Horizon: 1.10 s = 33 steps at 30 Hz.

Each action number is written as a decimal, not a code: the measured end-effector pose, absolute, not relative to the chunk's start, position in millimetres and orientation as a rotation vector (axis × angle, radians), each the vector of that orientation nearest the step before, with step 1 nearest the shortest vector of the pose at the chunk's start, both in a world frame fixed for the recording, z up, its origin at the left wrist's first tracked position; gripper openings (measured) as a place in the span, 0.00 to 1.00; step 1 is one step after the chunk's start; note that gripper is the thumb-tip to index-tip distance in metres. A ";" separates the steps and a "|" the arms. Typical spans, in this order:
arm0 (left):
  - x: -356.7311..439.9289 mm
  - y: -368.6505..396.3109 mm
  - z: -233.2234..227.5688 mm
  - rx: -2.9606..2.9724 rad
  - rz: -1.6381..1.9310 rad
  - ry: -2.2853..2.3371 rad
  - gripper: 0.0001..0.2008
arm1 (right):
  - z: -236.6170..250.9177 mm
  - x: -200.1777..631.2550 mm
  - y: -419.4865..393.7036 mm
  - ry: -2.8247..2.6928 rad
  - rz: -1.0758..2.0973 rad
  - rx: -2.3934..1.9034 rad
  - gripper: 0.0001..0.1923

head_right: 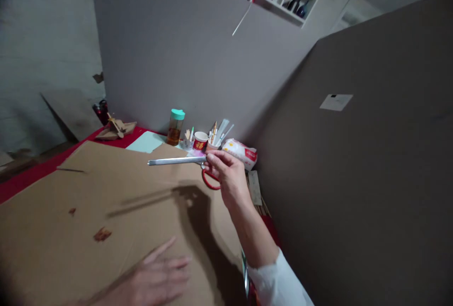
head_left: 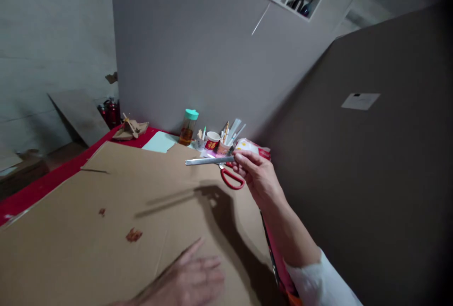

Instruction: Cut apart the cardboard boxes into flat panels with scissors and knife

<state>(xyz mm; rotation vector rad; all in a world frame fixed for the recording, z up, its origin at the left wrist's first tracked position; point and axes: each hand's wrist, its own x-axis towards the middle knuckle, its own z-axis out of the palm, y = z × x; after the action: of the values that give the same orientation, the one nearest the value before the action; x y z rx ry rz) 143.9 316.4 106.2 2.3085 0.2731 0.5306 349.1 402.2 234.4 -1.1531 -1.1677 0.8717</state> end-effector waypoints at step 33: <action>131.3 310.6 140.4 1.093 0.923 0.663 0.18 | 175.4 328.7 260.4 -1.114 1.805 -1.131 0.08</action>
<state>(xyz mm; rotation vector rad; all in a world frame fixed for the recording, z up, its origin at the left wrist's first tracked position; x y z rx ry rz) 131.3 310.6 140.4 1.0928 0.6629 0.9231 328.7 260.4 175.4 -1.1306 -1.1139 1.8052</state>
